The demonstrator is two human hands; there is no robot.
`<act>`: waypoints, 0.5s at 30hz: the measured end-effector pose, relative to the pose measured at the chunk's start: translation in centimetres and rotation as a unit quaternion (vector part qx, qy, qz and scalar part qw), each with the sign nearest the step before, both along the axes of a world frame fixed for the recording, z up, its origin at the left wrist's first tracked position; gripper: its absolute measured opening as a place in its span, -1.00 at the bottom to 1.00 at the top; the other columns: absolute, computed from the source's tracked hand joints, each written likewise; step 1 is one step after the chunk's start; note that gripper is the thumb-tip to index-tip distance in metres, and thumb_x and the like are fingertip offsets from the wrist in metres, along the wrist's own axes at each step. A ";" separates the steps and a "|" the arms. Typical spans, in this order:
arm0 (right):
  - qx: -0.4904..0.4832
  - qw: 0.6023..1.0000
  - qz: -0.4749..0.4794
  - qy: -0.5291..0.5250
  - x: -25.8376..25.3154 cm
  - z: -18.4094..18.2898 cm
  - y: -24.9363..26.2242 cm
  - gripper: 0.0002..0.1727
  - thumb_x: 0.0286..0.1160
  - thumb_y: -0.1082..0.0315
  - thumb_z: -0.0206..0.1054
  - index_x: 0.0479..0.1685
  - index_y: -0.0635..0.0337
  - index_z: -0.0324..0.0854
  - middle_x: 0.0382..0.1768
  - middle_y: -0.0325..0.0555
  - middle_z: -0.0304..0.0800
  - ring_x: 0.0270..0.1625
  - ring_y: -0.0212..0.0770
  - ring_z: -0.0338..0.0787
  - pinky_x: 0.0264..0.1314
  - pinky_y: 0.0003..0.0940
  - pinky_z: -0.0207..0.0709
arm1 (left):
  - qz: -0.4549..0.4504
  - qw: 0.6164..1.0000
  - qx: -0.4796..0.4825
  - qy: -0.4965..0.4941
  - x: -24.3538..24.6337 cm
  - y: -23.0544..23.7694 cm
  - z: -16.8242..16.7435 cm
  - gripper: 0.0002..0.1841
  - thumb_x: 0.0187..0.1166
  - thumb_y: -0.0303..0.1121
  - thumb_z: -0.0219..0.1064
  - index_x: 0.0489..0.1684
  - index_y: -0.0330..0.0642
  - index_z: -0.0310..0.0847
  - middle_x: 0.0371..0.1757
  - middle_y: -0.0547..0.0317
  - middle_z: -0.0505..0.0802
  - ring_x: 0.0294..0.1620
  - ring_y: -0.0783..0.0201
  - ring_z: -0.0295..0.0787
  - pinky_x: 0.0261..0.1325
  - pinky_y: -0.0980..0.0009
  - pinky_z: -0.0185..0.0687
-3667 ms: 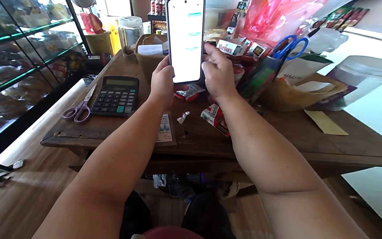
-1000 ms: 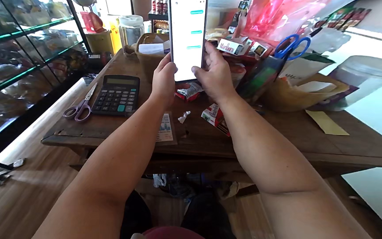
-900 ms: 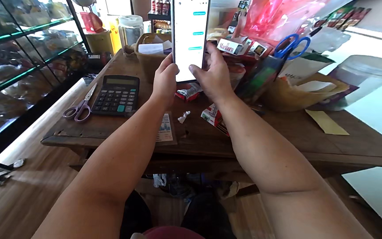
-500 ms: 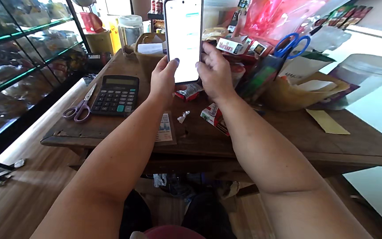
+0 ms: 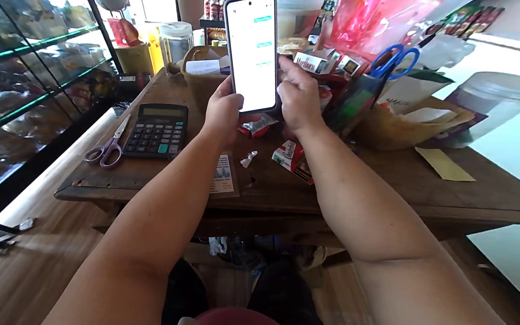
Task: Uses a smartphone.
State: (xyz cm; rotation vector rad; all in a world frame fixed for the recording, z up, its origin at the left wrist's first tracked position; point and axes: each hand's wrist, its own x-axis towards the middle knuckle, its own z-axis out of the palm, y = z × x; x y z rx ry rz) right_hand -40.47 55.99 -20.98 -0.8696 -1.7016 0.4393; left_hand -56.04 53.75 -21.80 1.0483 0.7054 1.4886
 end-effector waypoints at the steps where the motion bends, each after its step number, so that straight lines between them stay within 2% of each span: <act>1: 0.002 1.000 0.003 -0.001 0.0 0.0 0.0 -0.38 0.54 0.55 -0.09 0.67 0.34 0.39 0.34 0.05 0.76 0.32 -0.44 0.73 0.43 -0.51 0.54 | 0.005 1.000 -0.003 -0.003 0.0 0.0 0.0 -0.38 0.54 -0.72 -0.14 0.64 -0.13 0.28 0.28 -0.06 0.70 -0.05 0.08 0.85 -0.27 0.15 0.86; 4: -0.002 0.999 0.045 0.013 0.1 0.0 0.0 -0.38 0.56 0.58 -0.09 0.69 0.39 0.34 0.43 0.07 0.70 0.43 -0.43 0.68 0.54 -0.50 0.48 | 0.015 1.000 -0.003 -0.012 -0.1 0.1 -0.1 -0.40 0.56 -0.63 -0.17 0.64 -0.10 0.29 0.23 -0.06 0.72 -0.12 0.07 0.85 -0.33 0.16 0.83; 8: -0.026 0.993 0.112 0.034 -0.1 -0.1 0.3 -0.28 0.45 0.66 -0.03 0.76 0.42 0.17 0.46 0.10 0.66 0.42 -0.35 0.72 0.50 -0.43 0.57 | 0.018 1.000 0.008 -0.018 -0.2 0.2 -0.3 -0.39 0.52 -0.58 -0.19 0.65 -0.10 0.27 0.21 -0.06 0.74 -0.12 0.08 0.85 -0.34 0.18 0.82; 15: -0.037 0.998 0.054 -0.002 -0.7 -0.2 0.0 -0.16 0.37 0.62 0.28 0.79 0.38 0.09 0.46 0.12 0.65 0.39 -0.32 0.73 0.41 -0.43 0.62 | 0.023 1.000 0.011 -0.013 -0.2 0.2 -0.2 -0.39 0.54 -0.58 -0.19 0.66 -0.10 0.27 0.24 -0.05 0.73 -0.12 0.10 0.84 -0.32 0.19 0.81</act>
